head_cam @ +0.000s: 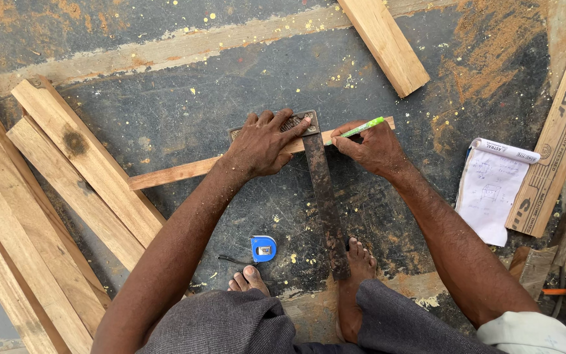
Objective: The person measures and marks wooden planks using a tape measure, pencil, and try square. They repeatedly measure lengths, mark points, and draw perpendicular lines on the wood to prepare for cutting.
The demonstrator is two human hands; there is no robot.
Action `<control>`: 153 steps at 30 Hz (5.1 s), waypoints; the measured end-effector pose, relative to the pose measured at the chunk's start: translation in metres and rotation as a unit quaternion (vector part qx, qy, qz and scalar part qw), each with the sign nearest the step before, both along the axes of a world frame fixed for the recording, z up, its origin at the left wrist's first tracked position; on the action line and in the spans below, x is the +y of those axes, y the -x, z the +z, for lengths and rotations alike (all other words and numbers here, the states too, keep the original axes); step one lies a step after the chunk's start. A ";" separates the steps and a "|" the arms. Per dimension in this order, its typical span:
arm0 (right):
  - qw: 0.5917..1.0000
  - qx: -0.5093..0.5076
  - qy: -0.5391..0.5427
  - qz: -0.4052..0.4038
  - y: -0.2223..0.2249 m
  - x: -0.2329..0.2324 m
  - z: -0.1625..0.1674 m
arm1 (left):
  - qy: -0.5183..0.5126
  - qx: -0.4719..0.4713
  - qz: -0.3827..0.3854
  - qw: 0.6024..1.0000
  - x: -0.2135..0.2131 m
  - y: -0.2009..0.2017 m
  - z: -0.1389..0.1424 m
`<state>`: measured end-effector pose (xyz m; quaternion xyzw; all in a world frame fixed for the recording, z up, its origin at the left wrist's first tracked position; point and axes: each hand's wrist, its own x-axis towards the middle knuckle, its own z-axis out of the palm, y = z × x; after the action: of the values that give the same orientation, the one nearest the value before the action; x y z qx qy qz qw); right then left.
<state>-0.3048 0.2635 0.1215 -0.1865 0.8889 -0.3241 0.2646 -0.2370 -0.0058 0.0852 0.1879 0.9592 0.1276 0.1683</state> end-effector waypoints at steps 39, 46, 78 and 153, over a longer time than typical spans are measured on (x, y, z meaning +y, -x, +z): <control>0.998 0.041 0.006 -0.040 0.018 0.048 0.002 | -0.023 0.018 -0.001 1.000 0.048 0.026 -0.001; 0.999 0.010 -0.013 -0.038 0.017 0.044 0.010 | -0.017 -0.006 -0.008 1.000 0.052 0.027 0.008; 0.957 0.190 -0.137 0.171 0.019 0.044 -0.011 | -0.062 -0.097 0.151 0.982 -0.022 0.035 0.015; 0.999 -0.005 -0.019 0.050 -0.008 0.001 -0.048 | -0.040 0.006 0.055 0.998 0.054 -0.054 -0.049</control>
<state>-0.2967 0.2645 0.0735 -0.2244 0.8832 -0.2940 0.2882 -0.1829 0.0482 0.0359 0.1422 0.9633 0.1737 0.1475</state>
